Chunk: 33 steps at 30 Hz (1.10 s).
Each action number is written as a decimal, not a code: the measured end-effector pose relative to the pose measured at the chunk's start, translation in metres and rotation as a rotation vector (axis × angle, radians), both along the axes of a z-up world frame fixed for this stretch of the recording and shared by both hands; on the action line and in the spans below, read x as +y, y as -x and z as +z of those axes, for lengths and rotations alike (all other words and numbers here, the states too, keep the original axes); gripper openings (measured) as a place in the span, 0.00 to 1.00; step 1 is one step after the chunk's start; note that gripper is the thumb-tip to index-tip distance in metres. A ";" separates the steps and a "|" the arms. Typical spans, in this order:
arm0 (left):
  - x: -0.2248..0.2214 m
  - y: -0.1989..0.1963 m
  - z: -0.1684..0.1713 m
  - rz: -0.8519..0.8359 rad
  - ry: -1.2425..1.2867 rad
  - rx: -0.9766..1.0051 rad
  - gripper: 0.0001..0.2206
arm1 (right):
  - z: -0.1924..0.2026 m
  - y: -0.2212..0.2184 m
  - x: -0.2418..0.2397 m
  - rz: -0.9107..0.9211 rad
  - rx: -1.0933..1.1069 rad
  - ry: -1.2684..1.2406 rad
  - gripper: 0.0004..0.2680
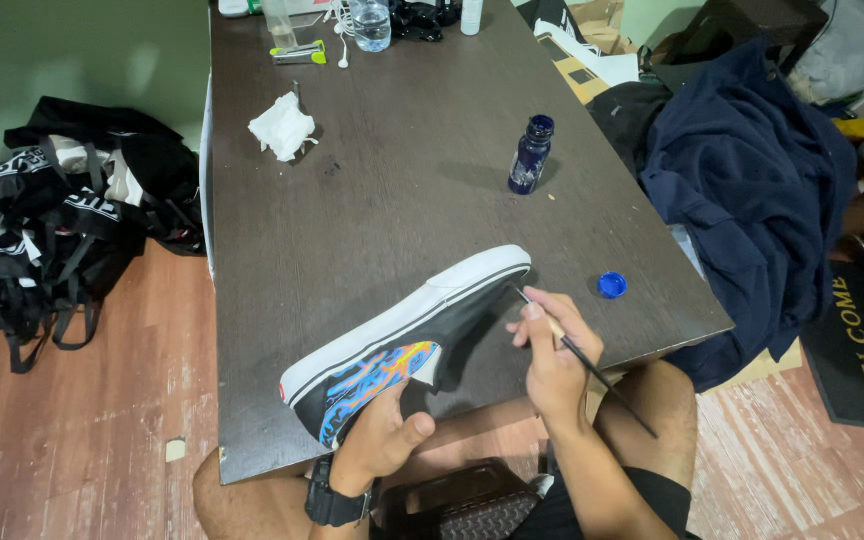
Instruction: The person paints the black upper part of a slip-on shoe using a small brush and blue paint from a bottle, applying the paint in short strokes while holding the shoe by the white sole.
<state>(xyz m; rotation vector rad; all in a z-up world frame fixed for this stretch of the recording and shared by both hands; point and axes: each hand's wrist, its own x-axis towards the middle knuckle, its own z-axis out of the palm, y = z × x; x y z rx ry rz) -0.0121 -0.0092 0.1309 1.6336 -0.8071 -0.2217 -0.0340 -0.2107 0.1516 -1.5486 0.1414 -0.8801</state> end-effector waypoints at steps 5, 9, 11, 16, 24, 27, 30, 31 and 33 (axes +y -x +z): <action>0.000 0.000 0.003 0.018 -0.007 0.002 0.46 | 0.008 0.013 -0.005 0.483 -0.012 0.380 0.06; -0.002 0.000 0.007 -0.008 0.026 -0.017 0.46 | -0.001 0.000 -0.010 0.445 -0.180 0.405 0.11; -0.001 0.000 0.005 -0.014 0.020 0.004 0.45 | -0.013 -0.002 -0.009 0.159 -0.046 0.003 0.07; -0.001 -0.001 -0.006 -0.004 0.033 0.006 0.45 | -0.006 0.002 -0.008 0.213 -0.109 0.149 0.06; 0.003 -0.003 -0.020 0.021 -0.024 -0.021 0.46 | -0.003 0.002 -0.005 0.251 -0.015 0.085 0.06; 0.002 -0.002 -0.019 0.015 -0.016 -0.015 0.47 | -0.011 0.000 -0.009 0.143 -0.064 -0.018 0.06; 0.003 -0.003 -0.022 0.016 -0.013 0.006 0.47 | -0.009 0.001 -0.017 0.417 -0.152 0.323 0.06; 0.003 -0.004 -0.022 0.028 -0.027 -0.009 0.47 | -0.004 0.001 -0.014 0.384 -0.169 0.345 0.06; 0.004 -0.003 -0.022 0.031 -0.042 -0.020 0.47 | -0.002 0.002 -0.009 0.344 -0.182 0.367 0.06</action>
